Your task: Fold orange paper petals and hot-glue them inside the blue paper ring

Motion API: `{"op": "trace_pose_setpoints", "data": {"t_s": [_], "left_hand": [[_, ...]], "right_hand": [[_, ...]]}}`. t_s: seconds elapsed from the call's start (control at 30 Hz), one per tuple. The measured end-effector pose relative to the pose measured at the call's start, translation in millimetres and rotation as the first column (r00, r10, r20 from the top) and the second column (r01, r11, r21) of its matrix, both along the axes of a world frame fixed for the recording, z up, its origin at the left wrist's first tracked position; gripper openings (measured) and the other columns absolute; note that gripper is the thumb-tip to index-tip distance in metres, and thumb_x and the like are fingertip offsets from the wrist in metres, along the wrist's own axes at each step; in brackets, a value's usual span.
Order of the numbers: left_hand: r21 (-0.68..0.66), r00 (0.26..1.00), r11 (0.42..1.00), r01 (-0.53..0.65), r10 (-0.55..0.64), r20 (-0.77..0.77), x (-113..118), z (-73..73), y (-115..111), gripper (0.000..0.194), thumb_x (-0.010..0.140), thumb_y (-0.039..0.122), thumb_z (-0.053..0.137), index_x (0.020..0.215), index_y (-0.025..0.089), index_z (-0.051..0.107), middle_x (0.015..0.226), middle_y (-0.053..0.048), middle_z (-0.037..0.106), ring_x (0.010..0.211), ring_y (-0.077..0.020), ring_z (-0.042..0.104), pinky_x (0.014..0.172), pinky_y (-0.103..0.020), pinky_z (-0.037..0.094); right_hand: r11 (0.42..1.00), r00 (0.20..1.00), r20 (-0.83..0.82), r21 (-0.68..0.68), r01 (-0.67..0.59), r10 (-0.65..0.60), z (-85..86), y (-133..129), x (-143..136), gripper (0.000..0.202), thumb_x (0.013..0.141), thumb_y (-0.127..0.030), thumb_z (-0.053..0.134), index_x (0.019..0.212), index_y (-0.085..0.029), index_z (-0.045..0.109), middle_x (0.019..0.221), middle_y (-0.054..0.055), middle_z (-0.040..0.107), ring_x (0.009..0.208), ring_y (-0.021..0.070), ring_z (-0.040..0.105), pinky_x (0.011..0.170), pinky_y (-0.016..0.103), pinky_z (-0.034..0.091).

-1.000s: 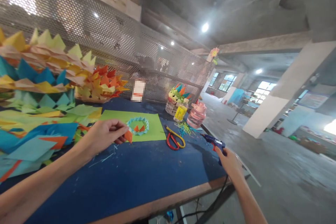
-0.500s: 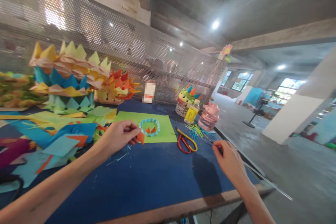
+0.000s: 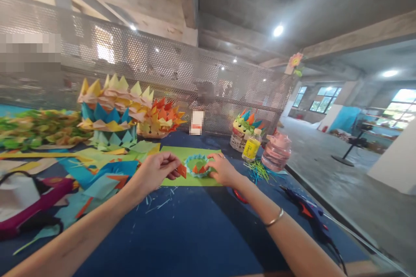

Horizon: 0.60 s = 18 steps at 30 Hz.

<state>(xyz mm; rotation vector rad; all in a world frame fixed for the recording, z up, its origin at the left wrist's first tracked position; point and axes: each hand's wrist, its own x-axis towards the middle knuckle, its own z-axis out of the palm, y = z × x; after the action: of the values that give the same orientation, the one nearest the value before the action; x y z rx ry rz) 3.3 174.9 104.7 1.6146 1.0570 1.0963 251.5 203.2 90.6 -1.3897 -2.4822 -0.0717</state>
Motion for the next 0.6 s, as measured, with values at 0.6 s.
{"op": "trace_pose_setpoints", "data": {"t_s": [0.6], "left_hand": [[0.2, 0.925, 0.962, 0.186, -0.103, -0.366, 20.8, -3.1, 13.3, 0.016, 0.081, 0.031, 0.049, 0.073, 0.019, 0.055, 0.066, 0.0, 0.066, 0.059, -0.0116, 0.059, 0.059, -0.022, 0.048]], "right_hand": [[0.992, 0.977, -0.18, -0.045, -0.122, 0.112, -14.4, -51.4, -38.1, 0.015, 0.073, -0.032, 0.073, 0.082, -0.02, 0.069, 0.08, 0.002, 0.067, 0.087, 0.0176, 0.058, 0.08, 0.03, 0.033]]}}
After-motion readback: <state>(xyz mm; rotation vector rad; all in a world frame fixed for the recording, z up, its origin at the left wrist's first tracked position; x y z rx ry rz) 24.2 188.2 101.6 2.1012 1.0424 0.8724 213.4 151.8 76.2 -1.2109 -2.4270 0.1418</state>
